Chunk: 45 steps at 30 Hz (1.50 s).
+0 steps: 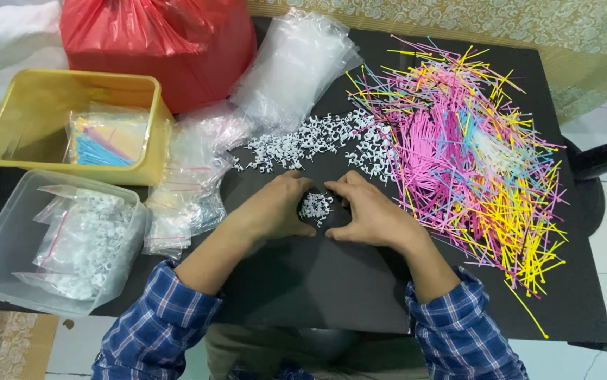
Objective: Sorting and bagging small white plastic components into transparent bags on a workspace.
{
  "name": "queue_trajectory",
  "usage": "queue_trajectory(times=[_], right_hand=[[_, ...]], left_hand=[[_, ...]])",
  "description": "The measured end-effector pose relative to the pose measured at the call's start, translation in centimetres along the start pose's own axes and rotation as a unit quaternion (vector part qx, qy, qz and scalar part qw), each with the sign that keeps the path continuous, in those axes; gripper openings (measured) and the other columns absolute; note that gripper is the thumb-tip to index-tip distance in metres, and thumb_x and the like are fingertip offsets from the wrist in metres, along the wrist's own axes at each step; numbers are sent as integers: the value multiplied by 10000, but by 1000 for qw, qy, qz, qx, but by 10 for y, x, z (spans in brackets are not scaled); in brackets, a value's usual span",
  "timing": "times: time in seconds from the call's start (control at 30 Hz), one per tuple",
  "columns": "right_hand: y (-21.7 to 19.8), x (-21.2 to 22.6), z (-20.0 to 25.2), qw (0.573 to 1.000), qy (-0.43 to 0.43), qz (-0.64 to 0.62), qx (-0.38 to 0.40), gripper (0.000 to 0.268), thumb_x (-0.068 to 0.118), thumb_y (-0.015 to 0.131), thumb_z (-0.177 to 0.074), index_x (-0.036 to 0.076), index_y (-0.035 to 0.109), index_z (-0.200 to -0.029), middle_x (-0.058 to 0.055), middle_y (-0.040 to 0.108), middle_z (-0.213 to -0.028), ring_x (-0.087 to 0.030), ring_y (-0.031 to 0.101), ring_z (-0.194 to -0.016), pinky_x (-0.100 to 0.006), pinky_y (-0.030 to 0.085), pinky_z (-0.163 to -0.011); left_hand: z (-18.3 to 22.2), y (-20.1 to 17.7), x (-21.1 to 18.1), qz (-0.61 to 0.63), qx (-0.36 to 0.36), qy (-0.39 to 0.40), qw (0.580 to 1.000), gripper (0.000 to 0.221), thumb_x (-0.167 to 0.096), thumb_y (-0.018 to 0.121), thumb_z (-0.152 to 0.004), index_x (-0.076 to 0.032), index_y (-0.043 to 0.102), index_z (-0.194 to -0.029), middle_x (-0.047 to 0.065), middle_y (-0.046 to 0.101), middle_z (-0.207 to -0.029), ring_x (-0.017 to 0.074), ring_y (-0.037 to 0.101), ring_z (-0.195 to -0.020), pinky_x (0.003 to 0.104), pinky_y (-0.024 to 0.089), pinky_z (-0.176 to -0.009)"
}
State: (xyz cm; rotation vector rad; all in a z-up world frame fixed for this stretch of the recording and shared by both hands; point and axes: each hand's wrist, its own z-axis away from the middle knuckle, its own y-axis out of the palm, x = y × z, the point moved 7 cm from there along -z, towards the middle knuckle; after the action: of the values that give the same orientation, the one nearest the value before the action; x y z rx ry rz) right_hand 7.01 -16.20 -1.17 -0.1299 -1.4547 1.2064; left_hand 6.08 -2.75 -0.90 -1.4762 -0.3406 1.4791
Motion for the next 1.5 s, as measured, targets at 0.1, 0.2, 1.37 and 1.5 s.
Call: queue_trajectory(times=[0.1, 0.2, 1.37, 1.5], right_hand=[[17, -9, -8, 1000, 18, -16, -9, 721, 71, 843, -686, -54, 613, -1358, -162, 624, -1036, -253, 697, -863, -347, 601, -747], [19, -3, -6, 999, 27, -29, -16, 582, 30, 802, -731, -42, 665, -1292, -173, 669, -980, -260, 734, -813, -343, 604, -686], [18, 9, -16, 984, -123, 42, -121, 403, 104, 476, -917, 58, 707, -1244, -133, 624, -1043, -332, 676, -928, -404, 579, -711], [19, 2, -17, 984, -115, 15, -133, 390, 128, 493, -909, 47, 709, -1225, -146, 640, -1040, -348, 688, -913, -420, 577, -693]], left_hand=[[-3, 12, -1, -15, -24, 1, 1000, 581, -121, 893, -682, 56, 677, -1191, 243, 667, -1021, 366, 735, -936, 357, 644, -713], [-6, 20, 14, 27, -22, 7, 999, 506, -128, 875, -696, 58, 700, -1134, 239, 673, -1013, 391, 733, -936, 388, 644, -718], [-26, 1, 70, -122, -152, 52, 979, 182, -63, 686, -814, -93, 759, -979, 85, 695, -857, 290, 726, -763, 349, 587, -637], [-19, -12, 64, -142, -179, 43, 973, 193, -48, 649, -825, -72, 753, -986, 110, 688, -867, 312, 720, -780, 365, 581, -633]])
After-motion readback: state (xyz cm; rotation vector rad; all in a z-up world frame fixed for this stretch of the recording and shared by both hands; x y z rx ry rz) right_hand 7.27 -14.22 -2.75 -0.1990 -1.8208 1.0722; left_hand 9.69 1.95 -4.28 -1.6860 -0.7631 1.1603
